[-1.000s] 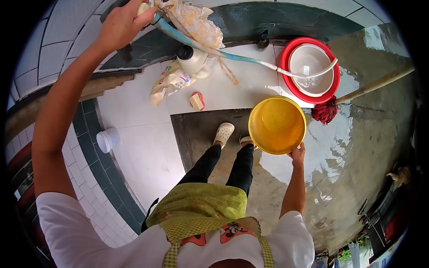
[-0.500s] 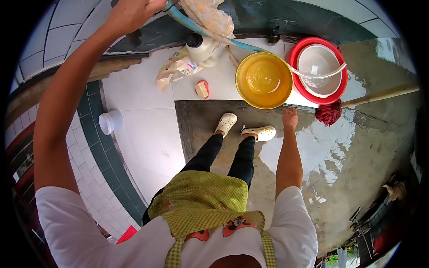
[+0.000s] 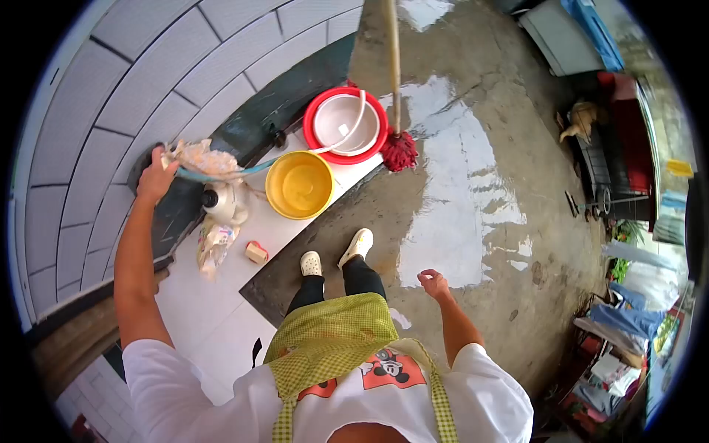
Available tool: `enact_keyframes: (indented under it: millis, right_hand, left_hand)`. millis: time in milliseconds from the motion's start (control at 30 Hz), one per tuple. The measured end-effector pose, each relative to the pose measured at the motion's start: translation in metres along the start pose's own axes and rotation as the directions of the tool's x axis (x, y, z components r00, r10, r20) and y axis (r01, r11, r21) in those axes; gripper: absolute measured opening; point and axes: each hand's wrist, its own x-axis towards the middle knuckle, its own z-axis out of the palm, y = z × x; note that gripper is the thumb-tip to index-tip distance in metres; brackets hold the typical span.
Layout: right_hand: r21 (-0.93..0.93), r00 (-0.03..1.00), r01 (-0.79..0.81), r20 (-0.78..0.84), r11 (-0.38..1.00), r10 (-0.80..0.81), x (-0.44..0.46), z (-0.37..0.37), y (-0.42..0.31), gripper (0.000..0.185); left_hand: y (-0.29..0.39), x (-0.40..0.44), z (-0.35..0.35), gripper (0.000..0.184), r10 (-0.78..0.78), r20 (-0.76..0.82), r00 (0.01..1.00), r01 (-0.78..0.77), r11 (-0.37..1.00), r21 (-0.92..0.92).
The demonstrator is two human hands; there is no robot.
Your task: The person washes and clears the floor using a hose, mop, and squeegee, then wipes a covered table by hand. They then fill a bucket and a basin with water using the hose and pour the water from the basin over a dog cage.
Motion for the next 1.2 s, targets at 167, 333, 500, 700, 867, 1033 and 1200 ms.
enact_keyframes:
  millis: [167,333,500,700,867,1033,1200]
  right_hand:
    - [-0.022,0.871,-0.003,-0.492,1.0,-0.008,-0.022,0.047,0.163,0.031]
    - [0.446,0.891,-0.445,0.132,0.777,0.434,-0.061,0.121,0.281,0.028]
    - [0.504,0.9,-0.355,-0.042,0.788,0.433,-0.045,0.143,0.34,0.033]
    - [0.731,0.891,-0.17,-0.172,0.661,0.419,-0.024,-0.045,0.357,0.022]
    - [0.6,0.87,-0.09,-0.341,0.795,0.356,0.057,-0.172,0.401,0.02]
    - [0.637,0.728,0.005,-0.531,0.771,0.433,0.115,-0.261,0.448,0.02]
    - [0.828,0.794,-0.162,-0.214,0.537,0.569,0.152,-0.266,0.501,0.03]
  left_hand:
    - [0.054,-0.079,-0.012,0.059,-0.033,-0.197,0.98,0.03,0.999,-0.018]
    - [0.105,-0.162,0.092,0.024,0.207,0.215,0.954,-0.221,0.974,0.041]
    - [0.23,-0.208,0.215,0.024,0.375,0.832,0.409,-0.676,0.737,0.001]
    - [0.491,-0.226,0.214,0.022,0.661,0.509,0.551,-0.549,0.747,-0.375]
    - [0.604,-0.234,0.192,0.024,0.657,0.469,0.59,-0.531,0.754,-0.387]
    - [0.629,-0.227,0.203,0.037,0.198,0.817,0.541,-0.472,0.876,0.1]
    - [0.732,-0.2,0.223,0.043,0.096,0.854,0.511,-0.544,0.805,0.235]
